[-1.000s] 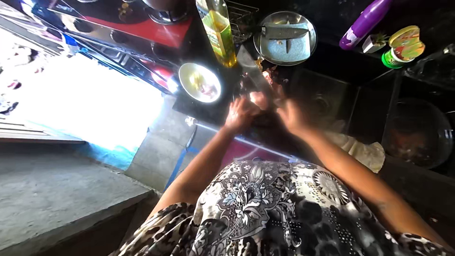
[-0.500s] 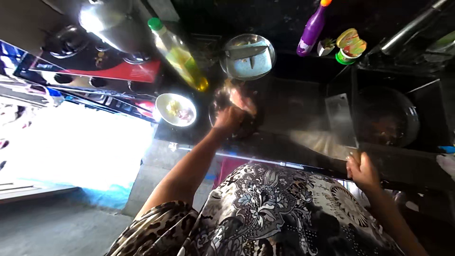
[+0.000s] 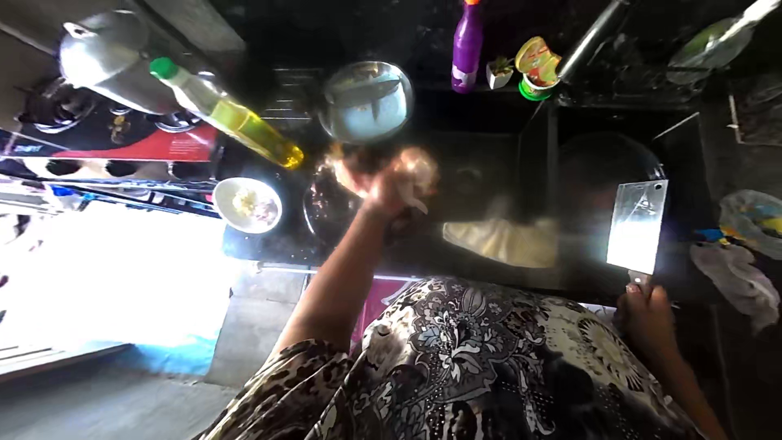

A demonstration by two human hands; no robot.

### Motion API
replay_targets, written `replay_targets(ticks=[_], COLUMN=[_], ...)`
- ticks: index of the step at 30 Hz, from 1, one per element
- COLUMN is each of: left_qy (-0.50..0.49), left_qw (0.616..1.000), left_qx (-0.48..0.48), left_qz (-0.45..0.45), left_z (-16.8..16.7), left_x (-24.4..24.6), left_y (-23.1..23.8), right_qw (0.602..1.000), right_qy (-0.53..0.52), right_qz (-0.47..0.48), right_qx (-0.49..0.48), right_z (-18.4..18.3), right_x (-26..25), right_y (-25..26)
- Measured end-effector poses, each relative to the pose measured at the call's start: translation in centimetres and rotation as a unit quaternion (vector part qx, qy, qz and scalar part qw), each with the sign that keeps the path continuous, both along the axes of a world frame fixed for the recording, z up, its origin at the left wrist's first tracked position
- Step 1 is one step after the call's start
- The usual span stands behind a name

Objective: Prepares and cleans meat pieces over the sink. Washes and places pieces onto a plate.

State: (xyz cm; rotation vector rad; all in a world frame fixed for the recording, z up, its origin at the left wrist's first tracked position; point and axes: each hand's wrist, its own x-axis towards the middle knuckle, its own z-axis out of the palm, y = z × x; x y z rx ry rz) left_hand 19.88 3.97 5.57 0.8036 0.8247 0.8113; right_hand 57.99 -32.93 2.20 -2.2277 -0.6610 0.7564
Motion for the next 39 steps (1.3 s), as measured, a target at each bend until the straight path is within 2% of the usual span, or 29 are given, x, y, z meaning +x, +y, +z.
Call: replay_targets(ticks=[3,7,12,16,18,20,25,33,36,39], left_qy=[-0.008,-0.012,0.022,0.098,0.18,0.241,0.313,0.261,0.3,0.386], left_qw=[0.997,0.98,0.972,0.962,0.935,0.914,0.895,0.922,0.883,0.795], left_qx=[-0.013,0.033,0.02,0.062,0.139,0.175,0.147,0.054,0.141,0.295], left_qz=[-0.08,-0.198,-0.234,-0.246,-0.271,-0.275,-0.282,-0.28,-0.333,-0.365], left_z=[-0.1,-0.7,-1.6,-4.8,-5.9,-6.9,-8.5,-9.2,-7.5,-5.3], left_x=[5.9,16.3,31.4,39.4,41.0,41.9,42.7,42.3,41.4,40.3], left_y=[-0.4,-0.9,-3.0,-3.9,-4.0,-4.2,-4.4,-3.9,-5.1,-5.4], right_qw=[0.999,0.998,0.997,0.994,0.994,0.994,0.994,0.993,0.984,0.977], right_qy=[-0.012,-0.012,0.002,-0.026,-0.025,-0.032,-0.036,-0.089,-0.129,-0.178], right_qz=[0.009,0.005,-0.008,0.0,-0.004,-0.014,-0.026,-0.022,-0.04,-0.04], right_qx=[-0.041,-0.06,-0.076,-0.105,-0.104,-0.108,-0.097,-0.077,-0.113,-0.108], right_z=[0.2,0.1,0.4,0.6,0.4,0.0,-0.4,-1.8,-1.9,-2.6], right_x=[2.2,4.8,7.1,8.4,8.6,8.7,8.8,9.5,9.8,10.4], right_y=[-0.7,-1.9,-3.4,-4.8,-5.8,-6.8,-8.3,-8.3,-8.0,-7.2])
